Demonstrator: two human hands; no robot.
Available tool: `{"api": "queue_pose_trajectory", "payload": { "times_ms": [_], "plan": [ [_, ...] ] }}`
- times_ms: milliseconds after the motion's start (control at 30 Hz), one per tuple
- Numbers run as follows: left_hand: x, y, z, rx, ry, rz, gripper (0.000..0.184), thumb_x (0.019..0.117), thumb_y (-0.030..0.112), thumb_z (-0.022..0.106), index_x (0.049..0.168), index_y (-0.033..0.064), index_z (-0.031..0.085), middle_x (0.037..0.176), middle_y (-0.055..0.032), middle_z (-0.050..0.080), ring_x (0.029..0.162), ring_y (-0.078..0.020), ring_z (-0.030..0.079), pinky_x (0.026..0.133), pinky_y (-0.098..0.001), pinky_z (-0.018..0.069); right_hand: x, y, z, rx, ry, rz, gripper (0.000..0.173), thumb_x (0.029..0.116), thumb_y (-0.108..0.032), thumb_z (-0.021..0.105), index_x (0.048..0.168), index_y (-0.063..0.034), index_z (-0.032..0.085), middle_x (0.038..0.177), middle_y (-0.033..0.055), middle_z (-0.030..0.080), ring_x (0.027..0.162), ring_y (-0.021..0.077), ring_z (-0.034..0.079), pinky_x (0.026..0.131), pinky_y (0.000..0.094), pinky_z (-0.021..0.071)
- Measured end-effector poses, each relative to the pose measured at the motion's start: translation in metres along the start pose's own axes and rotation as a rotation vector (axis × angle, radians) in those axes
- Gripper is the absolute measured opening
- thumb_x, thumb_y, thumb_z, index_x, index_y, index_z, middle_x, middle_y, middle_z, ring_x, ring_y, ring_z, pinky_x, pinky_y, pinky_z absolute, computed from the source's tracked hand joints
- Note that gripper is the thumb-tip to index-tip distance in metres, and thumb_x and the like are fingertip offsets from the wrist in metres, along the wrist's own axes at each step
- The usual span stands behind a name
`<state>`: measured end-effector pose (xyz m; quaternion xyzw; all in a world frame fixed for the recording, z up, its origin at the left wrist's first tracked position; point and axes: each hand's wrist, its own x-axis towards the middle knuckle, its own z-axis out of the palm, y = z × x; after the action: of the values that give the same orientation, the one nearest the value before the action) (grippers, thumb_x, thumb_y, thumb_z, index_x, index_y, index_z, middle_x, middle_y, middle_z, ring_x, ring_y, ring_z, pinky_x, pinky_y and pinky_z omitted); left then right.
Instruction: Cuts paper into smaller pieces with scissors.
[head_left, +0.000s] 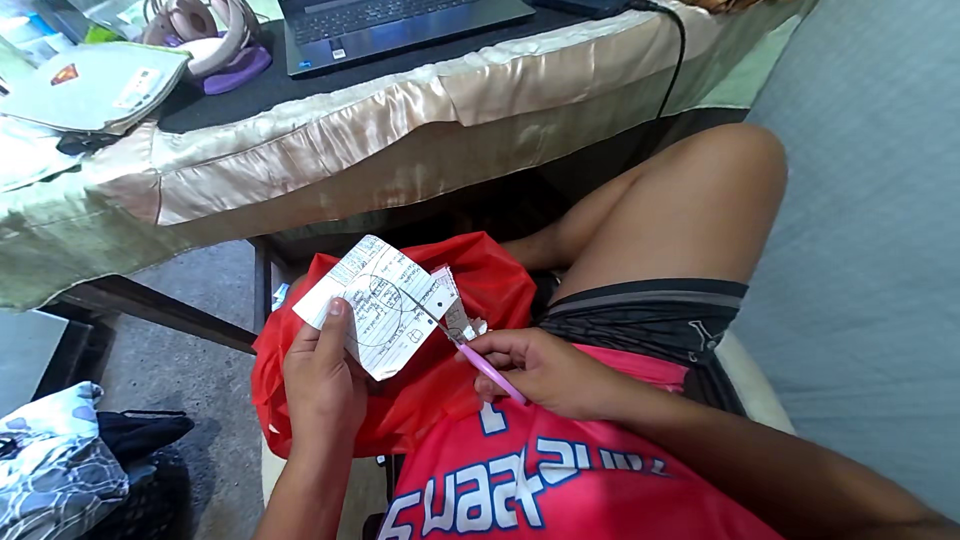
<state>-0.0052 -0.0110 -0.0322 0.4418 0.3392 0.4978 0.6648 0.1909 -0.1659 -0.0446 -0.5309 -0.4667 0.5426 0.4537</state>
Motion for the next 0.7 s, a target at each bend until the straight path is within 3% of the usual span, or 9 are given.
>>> {"api": "queue_pose_trajectory", "payload": {
  "times_ms": [700],
  "plan": [
    [-0.0042,-0.0049,0.0034,0.041,-0.032,-0.033,0.024,0.1083,0.014,0.05,0.109,-0.0036,0.067,0.093,-0.0157,0.075,0.085,-0.0234,0.076,0.08,-0.0429,0.0644,0.0005,-0.0015,0.001,-0.004,0.01,-0.012,0.033,0.098,-0.016,0.07,0.128,-0.0055,0.064,0.096,0.001,0.073,0.081,0.0081,0.071,0.075,0.0221,0.0599]
  ]
}}
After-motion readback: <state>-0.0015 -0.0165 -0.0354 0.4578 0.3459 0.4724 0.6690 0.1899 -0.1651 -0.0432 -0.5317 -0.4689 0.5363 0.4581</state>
